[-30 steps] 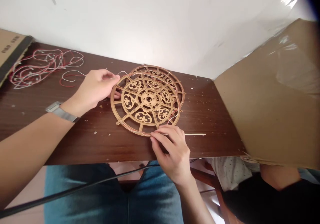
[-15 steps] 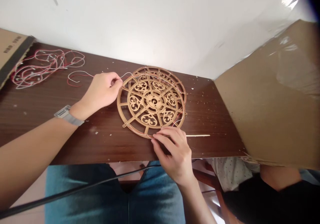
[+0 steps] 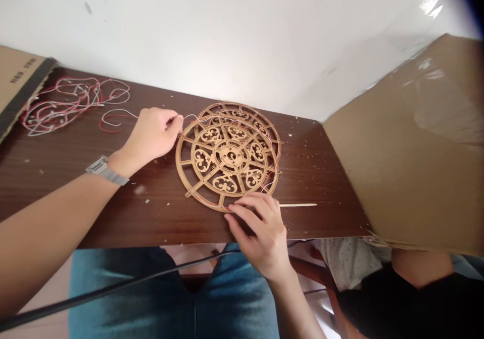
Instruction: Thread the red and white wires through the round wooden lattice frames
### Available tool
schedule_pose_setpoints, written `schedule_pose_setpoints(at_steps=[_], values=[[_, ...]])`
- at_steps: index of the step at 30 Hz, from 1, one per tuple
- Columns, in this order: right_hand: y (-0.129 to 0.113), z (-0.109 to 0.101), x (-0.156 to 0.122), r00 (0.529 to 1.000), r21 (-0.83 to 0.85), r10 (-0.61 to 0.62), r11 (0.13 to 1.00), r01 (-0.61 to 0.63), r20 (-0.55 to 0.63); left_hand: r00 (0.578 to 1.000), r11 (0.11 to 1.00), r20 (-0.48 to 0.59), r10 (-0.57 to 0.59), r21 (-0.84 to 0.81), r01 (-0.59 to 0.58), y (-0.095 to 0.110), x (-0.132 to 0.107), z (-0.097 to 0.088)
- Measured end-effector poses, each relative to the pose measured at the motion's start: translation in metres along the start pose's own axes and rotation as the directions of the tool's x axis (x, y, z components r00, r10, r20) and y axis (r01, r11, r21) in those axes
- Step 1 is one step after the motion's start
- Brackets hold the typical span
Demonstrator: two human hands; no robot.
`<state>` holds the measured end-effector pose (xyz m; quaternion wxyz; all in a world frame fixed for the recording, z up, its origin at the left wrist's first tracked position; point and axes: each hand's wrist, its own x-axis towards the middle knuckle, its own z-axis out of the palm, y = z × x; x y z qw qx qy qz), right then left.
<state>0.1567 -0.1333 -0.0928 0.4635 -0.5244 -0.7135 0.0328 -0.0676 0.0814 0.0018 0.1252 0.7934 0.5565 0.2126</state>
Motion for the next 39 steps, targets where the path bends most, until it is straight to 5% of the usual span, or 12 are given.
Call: schedule_pose_setpoints(at_steps=[6, 14, 21, 29, 34, 39], values=[[0.001, 0.003, 0.0, 1.0, -0.037, -0.002, 0.999, 0.002, 0.012, 0.999, 0.996, -0.047, 0.016, -0.091, -0.02, -0.002, -0.005, -0.003], [0.002, 0.005, -0.001, 1.0, -0.073, 0.01, 0.997, -0.012, -0.016, 0.98, 0.969, -0.152, -0.131, -0.229, 0.094, 0.001, -0.008, -0.013], [0.002, 0.006, -0.001, 0.997, -0.075, 0.021, 0.997, -0.027, -0.079, 0.996, 0.972, -0.073, -0.045, -0.232, 0.027, -0.011, -0.003, -0.016], [0.003, 0.004, 0.002, 0.994, -0.073, 0.031, 0.997, -0.039, -0.108, 0.961, 0.975, -0.207, 0.184, -0.085, -0.205, 0.01, -0.018, -0.024], [0.003, 0.003, 0.005, 0.992, -0.072, 0.033, 0.997, -0.042, -0.123, 0.856, 0.852, -0.149, 0.495, -0.112, -0.512, 0.032, -0.035, -0.014], [0.004, 0.003, 0.005, 0.994, -0.056, 0.033, 0.998, -0.039, -0.102, 0.583, 0.596, 0.135, 0.802, -0.265, -0.758, 0.044, -0.049, 0.01]])
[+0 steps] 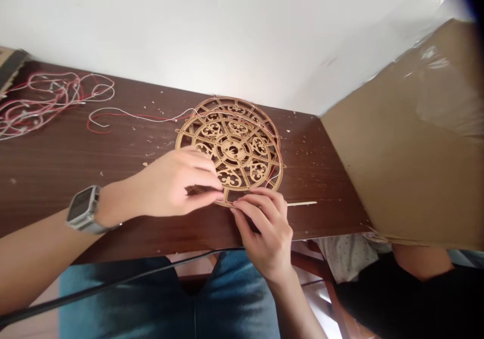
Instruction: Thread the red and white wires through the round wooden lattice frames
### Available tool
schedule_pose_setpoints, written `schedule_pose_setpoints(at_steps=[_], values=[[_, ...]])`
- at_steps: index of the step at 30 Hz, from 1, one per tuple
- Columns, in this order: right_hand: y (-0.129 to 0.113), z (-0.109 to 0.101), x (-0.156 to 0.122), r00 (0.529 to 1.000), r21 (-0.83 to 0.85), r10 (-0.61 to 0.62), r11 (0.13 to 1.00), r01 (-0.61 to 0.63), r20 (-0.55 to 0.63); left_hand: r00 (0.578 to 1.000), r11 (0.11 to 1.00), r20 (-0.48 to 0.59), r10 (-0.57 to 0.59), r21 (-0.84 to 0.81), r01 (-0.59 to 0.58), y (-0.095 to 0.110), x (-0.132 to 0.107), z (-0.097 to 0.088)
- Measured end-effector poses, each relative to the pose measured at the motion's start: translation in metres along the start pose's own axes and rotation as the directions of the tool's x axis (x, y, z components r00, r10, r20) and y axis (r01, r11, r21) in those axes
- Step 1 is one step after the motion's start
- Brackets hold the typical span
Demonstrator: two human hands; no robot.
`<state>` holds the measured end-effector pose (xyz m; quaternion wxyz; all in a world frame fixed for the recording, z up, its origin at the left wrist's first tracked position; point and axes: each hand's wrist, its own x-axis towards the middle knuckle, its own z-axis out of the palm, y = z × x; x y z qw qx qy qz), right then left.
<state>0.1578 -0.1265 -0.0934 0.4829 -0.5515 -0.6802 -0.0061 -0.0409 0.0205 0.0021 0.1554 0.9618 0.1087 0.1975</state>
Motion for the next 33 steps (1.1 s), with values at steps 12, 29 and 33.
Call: schedule_pose_setpoints(at_steps=[12, 29, 33], values=[[0.002, 0.002, -0.002, 1.0, 0.042, 0.018, 0.999, -0.018, -0.01, 0.992, 0.998, 0.108, 0.062, 0.001, -0.063, -0.004, -0.003, 0.013], [-0.003, -0.001, 0.009, 0.998, 0.028, 0.042, 0.999, -0.044, 0.056, 0.99, 0.997, 0.122, 0.064, 0.041, -0.07, -0.002, -0.001, 0.013], [-0.004, -0.001, 0.01, 0.998, 0.009, 0.033, 0.999, -0.033, 0.047, 0.986, 0.991, 0.137, 0.097, 0.081, -0.109, -0.002, -0.001, 0.015]])
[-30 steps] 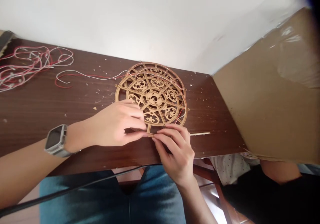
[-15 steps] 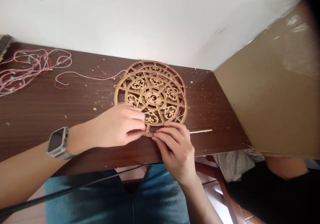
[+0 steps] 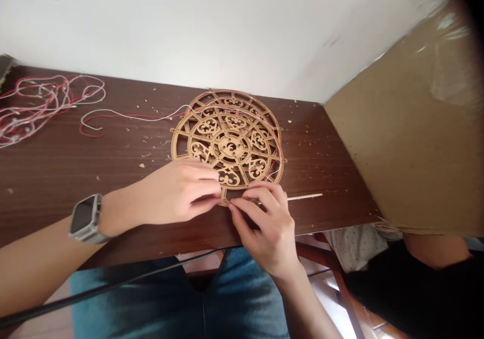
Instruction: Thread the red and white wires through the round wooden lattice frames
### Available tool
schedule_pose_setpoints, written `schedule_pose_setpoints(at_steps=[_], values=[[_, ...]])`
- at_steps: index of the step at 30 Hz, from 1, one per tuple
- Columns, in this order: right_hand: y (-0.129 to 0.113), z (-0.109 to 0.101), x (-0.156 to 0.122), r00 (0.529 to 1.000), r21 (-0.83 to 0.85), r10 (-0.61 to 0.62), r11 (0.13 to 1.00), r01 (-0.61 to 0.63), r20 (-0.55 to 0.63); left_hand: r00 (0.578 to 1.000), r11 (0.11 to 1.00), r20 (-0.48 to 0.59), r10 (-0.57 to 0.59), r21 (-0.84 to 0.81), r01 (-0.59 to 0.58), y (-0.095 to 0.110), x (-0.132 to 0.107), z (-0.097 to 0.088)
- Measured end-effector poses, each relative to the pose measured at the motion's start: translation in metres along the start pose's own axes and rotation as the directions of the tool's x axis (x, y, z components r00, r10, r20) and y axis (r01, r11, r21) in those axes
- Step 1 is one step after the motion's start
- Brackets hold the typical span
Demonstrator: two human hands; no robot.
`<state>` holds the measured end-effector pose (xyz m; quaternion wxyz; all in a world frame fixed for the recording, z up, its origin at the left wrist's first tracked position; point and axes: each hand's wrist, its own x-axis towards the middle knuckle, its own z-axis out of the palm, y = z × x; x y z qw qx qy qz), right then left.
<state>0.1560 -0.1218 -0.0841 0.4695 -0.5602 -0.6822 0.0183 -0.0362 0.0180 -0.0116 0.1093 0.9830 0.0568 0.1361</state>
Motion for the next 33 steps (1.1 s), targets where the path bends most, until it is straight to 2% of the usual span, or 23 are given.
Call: schedule_pose_setpoints(at_steps=[13, 25, 33], values=[[0.0028, -0.0007, -0.0053, 0.999, -0.023, -0.015, 1.0, 0.015, 0.035, 1.0, 0.996, 0.019, 0.018, 0.093, -0.02, -0.0003, -0.0007, 0.0025], [0.0015, 0.0051, -0.0092, 0.997, -0.079, -0.061, 0.995, 0.059, -0.035, 1.0, 0.995, 0.0, 0.019, 0.098, -0.019, 0.0042, 0.0009, 0.0015], [0.0014, 0.005, -0.0093, 0.997, -0.097, -0.069, 0.993, 0.071, 0.024, 1.0, 0.992, -0.018, -0.001, 0.123, 0.004, 0.0076, 0.0001, 0.006]])
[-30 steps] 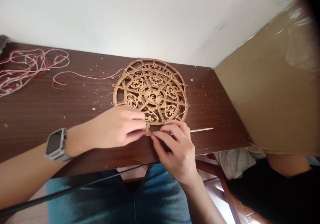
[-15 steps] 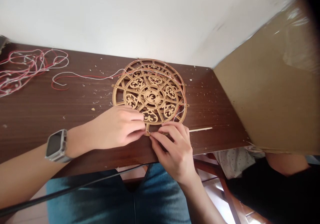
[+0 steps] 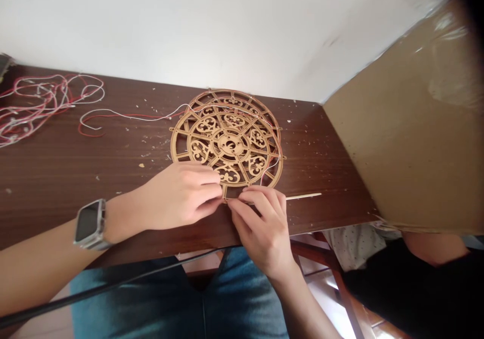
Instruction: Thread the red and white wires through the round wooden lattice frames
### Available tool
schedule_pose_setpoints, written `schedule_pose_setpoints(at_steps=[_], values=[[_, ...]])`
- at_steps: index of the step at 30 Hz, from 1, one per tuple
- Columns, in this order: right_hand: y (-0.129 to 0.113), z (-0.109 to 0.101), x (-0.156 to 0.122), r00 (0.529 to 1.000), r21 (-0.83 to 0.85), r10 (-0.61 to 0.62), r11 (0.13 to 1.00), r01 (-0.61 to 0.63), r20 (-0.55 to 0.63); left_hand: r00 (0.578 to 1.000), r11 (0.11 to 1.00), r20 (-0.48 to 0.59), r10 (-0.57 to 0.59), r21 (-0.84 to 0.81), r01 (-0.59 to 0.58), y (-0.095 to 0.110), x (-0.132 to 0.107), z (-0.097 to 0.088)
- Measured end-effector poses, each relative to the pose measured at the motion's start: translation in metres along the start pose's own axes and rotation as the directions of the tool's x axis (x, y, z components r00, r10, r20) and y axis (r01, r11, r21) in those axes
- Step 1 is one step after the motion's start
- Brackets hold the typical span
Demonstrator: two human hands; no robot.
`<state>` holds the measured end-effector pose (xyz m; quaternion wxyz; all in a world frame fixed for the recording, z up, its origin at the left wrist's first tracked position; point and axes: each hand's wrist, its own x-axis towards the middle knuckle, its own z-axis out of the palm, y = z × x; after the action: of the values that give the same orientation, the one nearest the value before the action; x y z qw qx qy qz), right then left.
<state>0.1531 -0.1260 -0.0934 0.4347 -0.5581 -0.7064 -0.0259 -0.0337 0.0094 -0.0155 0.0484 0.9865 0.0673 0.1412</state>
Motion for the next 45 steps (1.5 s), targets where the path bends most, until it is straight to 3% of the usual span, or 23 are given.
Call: schedule_pose_setpoints(at_steps=[6, 19, 27, 45], values=[[-0.001, 0.001, 0.003, 0.998, 0.009, 0.048, 0.999, -0.049, 0.031, 0.996, 0.995, 0.009, -0.092, -0.032, 0.093, 0.003, 0.0, 0.002], [0.0, 0.005, 0.003, 0.998, 0.047, 0.065, 0.997, -0.064, -0.027, 0.986, 0.977, 0.078, -0.147, -0.146, 0.157, 0.002, 0.001, 0.001], [-0.002, 0.002, 0.008, 0.998, 0.042, 0.063, 0.997, -0.062, -0.027, 0.988, 0.989, 0.074, -0.134, -0.06, 0.138, 0.005, 0.002, 0.002], [-0.001, 0.003, 0.003, 0.998, 0.056, 0.059, 0.997, -0.057, -0.037, 0.983, 0.981, 0.073, -0.171, -0.081, 0.177, 0.012, 0.001, 0.004]])
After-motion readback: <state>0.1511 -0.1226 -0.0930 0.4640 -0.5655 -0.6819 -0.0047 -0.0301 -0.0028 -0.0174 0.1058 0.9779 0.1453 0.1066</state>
